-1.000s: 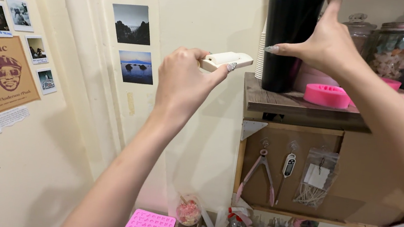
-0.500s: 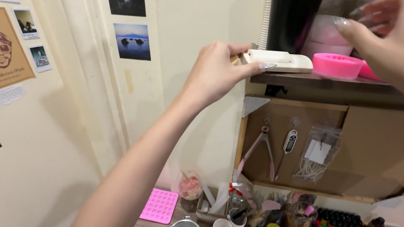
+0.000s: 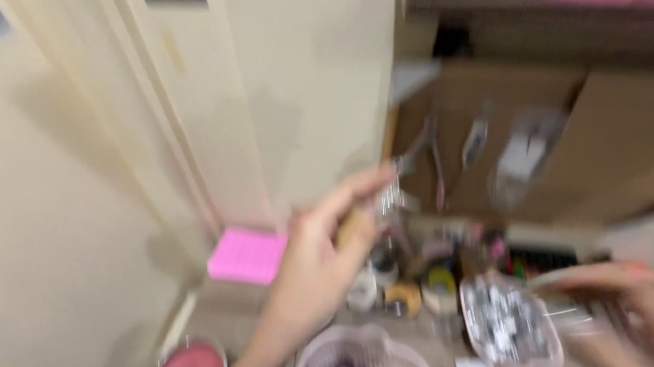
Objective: Sorting and arranging small tealight candles into a grid on a workspace.
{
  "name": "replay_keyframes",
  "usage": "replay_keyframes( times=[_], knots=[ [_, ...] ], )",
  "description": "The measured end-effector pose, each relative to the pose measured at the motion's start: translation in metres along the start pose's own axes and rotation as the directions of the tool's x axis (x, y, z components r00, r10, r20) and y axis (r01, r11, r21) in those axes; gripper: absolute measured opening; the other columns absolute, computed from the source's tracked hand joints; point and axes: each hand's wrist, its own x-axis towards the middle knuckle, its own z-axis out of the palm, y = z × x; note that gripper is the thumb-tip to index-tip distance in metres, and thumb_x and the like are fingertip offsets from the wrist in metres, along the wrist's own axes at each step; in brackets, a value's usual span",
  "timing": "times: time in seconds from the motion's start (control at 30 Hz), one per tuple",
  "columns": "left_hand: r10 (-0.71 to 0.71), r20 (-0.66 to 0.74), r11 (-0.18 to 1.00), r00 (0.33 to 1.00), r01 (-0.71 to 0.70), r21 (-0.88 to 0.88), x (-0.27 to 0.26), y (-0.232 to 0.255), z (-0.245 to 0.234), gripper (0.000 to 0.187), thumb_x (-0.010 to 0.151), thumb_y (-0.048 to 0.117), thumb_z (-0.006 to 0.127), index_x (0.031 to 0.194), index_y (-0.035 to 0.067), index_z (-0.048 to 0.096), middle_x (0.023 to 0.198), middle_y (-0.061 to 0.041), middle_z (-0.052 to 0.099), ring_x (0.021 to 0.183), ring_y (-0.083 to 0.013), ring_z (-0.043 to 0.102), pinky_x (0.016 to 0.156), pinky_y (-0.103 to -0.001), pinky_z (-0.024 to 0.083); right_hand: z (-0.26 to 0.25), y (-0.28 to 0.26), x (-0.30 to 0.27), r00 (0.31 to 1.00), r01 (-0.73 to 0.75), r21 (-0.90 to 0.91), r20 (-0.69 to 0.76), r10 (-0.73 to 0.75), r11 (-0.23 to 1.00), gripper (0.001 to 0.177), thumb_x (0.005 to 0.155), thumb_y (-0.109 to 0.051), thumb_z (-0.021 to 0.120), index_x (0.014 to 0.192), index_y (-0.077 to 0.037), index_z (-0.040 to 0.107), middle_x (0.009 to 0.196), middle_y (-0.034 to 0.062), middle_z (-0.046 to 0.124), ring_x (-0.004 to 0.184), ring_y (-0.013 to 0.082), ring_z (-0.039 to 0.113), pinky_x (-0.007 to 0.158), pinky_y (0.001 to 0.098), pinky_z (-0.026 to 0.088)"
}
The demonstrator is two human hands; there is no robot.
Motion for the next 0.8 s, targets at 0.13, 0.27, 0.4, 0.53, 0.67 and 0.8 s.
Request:
replay_keyframes(
  times=[0.13,0.27,0.4,0.53,0.67,0.8],
  knots=[
    [-0.469,0.015,0.883,0.883,0.469,0.008,-0.119,-0.107,0.006,0.038,0.104,0.021,0.051,0.136,0.005,0.063,0.116,-0.008,0.075,0.106,-0.0119,0.067,0.092,-0.025,0.051,0.192,0.034,-0.076,0.896,-0.441,0.325,0.207,0.392,0.837,0.038,0.094,-0.019,0.06,0.127,0.0,0.063,0.114,0.0116,0.074,0.102,0.0217,0.074,0.09,0.035,0.057],
    [-0.594,-0.188,0.763,0.782,0.622,0.178,-0.181,-0.129,0.009,0.041,0.106,0.029,0.045,0.13,0.005,0.067,0.103,-0.01,0.075,0.094,-0.0166,0.069,0.086,-0.03,0.053,0.28,0.028,-0.105,0.701,-0.693,0.545,0.358,0.617,0.472,0.042,0.101,-0.024,0.049,0.134,0.0,0.06,0.112,0.0136,0.074,0.091,0.0227,0.076,0.079,0.0349,0.061],
    [-0.524,-0.164,0.722,0.836,0.538,0.435,-0.217,-0.144,0.008,0.042,0.107,0.03,0.041,0.132,0.003,0.062,0.114,-0.015,0.069,0.107,-0.0274,0.064,0.096,-0.038,0.048,0.305,0.006,-0.109,0.65,-0.717,0.621,0.432,0.625,0.317,0.05,0.104,-0.031,0.042,0.142,-0.002,0.055,0.119,0.0168,0.069,0.097,0.0246,0.072,0.082,0.0369,0.062],
    [-0.521,-0.079,0.676,0.85,0.467,0.571,-0.228,-0.144,0.021,0.05,0.104,0.03,0.039,0.144,0.002,0.051,0.133,-0.02,0.058,0.123,-0.0346,0.048,0.108,-0.046,0.034,0.338,0.013,-0.119,0.574,-0.76,0.628,0.526,0.628,0.168,0.056,0.103,-0.035,0.04,0.151,-0.008,0.041,0.139,0.0098,0.059,0.122,0.0212,0.062,0.094,0.0355,0.053],
    [-0.516,-0.05,0.654,0.855,0.431,0.622,-0.241,-0.163,0.029,0.058,0.102,0.031,0.037,0.151,0.0,0.043,0.142,-0.021,0.053,0.125,-0.0337,0.045,0.11,-0.048,0.028,0.35,0.021,-0.127,0.608,-0.742,0.607,0.429,0.668,0.285,0.058,0.104,-0.033,0.043,0.155,-0.007,0.035,0.147,0.0103,0.057,0.136,0.0172,0.054,0.109,0.0281,0.041],
    [-0.561,-0.025,0.637,0.827,0.451,0.625,-0.246,-0.165,0.036,0.057,0.106,0.033,0.033,0.152,0.001,0.041,0.144,-0.02,0.054,0.128,-0.0333,0.045,0.113,-0.049,0.023,0.343,0.03,-0.137,0.62,-0.729,0.615,0.409,0.67,0.299,0.055,0.101,-0.024,0.048,0.152,-0.003,0.04,0.142,0.0115,0.062,0.131,0.0166,0.058,0.107,0.0283,0.044]
  ],
)
